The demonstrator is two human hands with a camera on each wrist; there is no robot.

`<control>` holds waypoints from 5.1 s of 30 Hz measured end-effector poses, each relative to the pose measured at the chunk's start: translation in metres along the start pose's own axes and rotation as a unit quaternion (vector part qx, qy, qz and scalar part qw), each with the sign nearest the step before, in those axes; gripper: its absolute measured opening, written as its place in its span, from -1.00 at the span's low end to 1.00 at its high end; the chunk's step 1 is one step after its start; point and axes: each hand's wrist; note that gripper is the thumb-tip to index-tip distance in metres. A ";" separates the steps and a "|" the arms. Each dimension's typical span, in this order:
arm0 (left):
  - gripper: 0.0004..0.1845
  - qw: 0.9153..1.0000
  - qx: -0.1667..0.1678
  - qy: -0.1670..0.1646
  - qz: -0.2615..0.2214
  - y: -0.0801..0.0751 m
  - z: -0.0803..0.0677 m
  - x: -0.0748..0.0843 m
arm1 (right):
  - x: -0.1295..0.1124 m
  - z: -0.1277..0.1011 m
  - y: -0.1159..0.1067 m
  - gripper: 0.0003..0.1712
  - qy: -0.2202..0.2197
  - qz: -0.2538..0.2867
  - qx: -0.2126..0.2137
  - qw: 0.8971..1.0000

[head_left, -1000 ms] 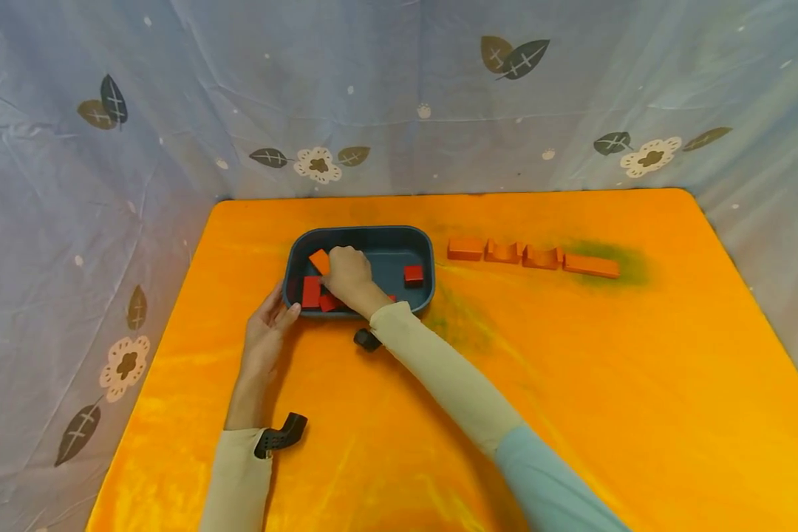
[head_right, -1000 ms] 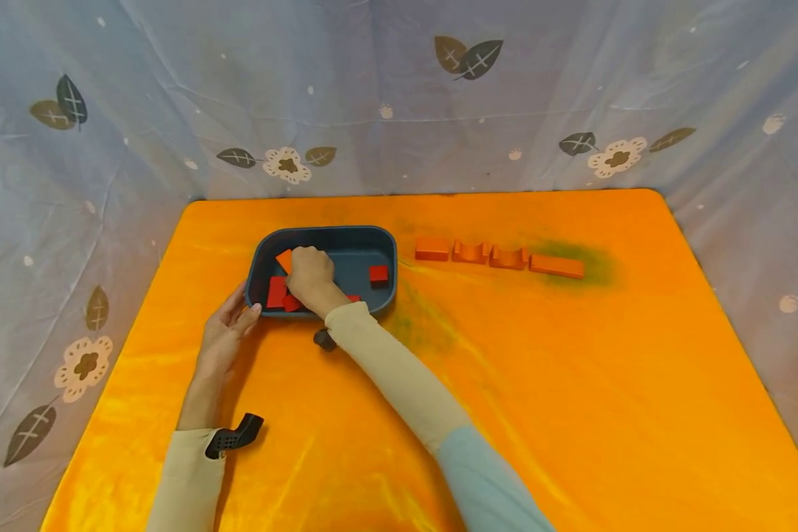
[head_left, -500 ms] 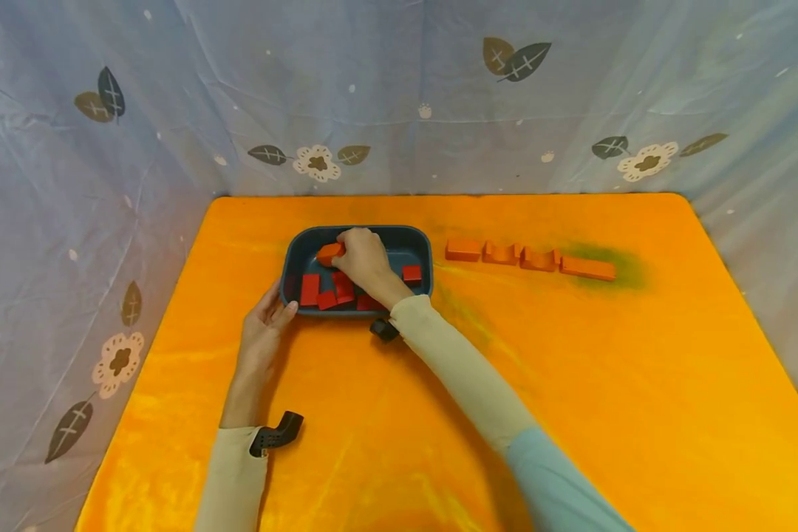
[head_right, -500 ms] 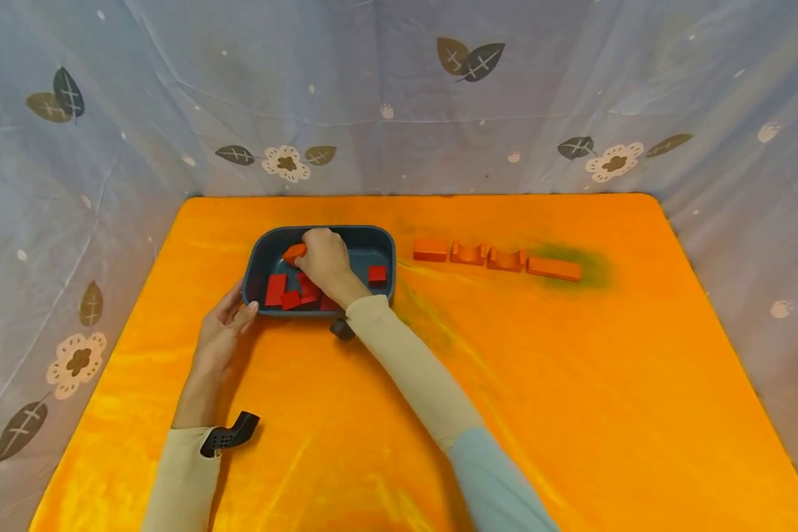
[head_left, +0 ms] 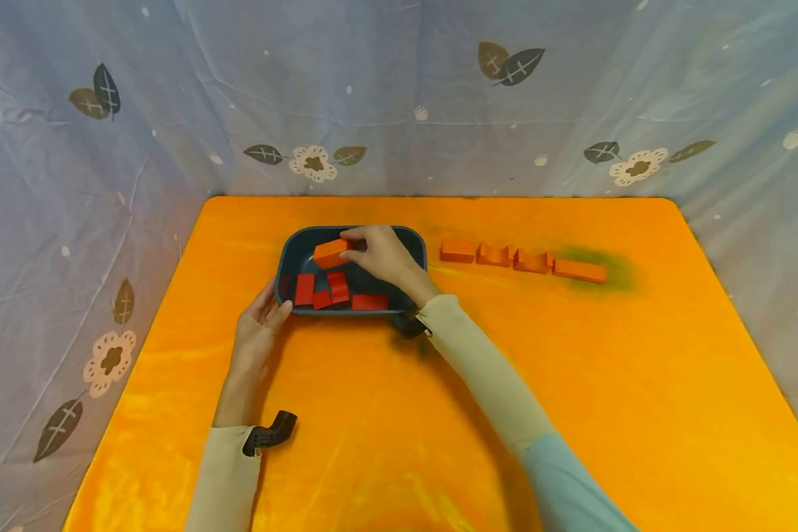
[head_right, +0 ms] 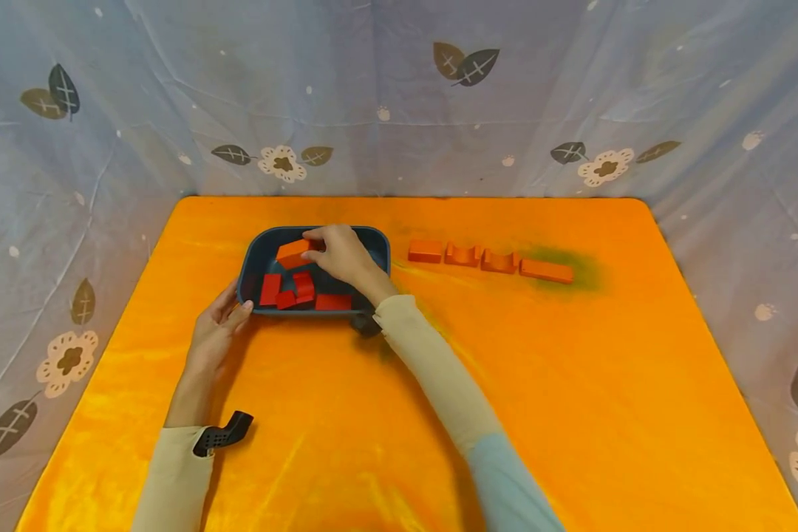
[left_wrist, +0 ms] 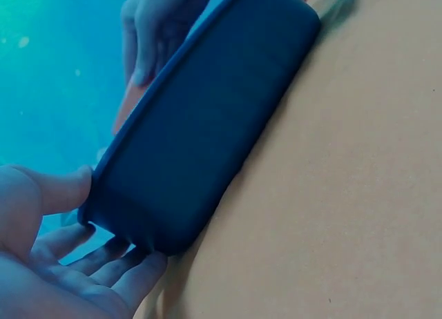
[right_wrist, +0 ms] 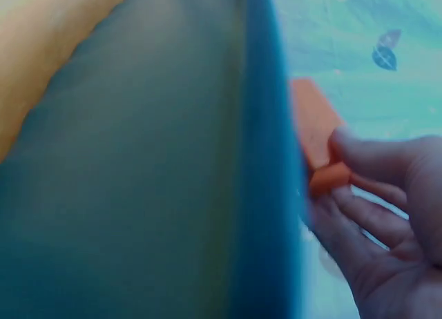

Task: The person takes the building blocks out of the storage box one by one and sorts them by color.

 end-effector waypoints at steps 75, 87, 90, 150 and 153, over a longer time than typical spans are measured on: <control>-0.28 0.999 -0.005 -0.003 0.040 -0.001 -0.002 -0.001 | 0.175 -0.186 -0.240 -0.48 0.189 0.082 0.266 0.942; -0.28 0.999 -0.003 -0.005 0.036 -0.001 -0.001 0.000 | 0.205 -0.227 -0.281 -0.47 0.217 0.000 0.292 0.931; -0.28 0.999 -0.002 -0.004 0.032 -0.001 -0.001 0.001 | 0.210 -0.232 -0.287 -0.47 0.225 0.001 0.302 0.927; -0.29 1.000 -0.003 0.011 0.019 0.001 -0.001 0.001 | 0.195 -0.225 -0.303 -0.39 0.241 0.101 0.251 0.932; -0.28 1.000 -0.001 0.010 0.017 0.001 0.000 0.001 | 0.188 -0.215 -0.297 -0.38 0.240 0.122 0.242 0.932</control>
Point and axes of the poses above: each hand's wrist, its own z-axis towards the middle knuckle, its own y-axis out of the palm, x = y × z, and after that the axes turned 14 degrees about x, right-handed
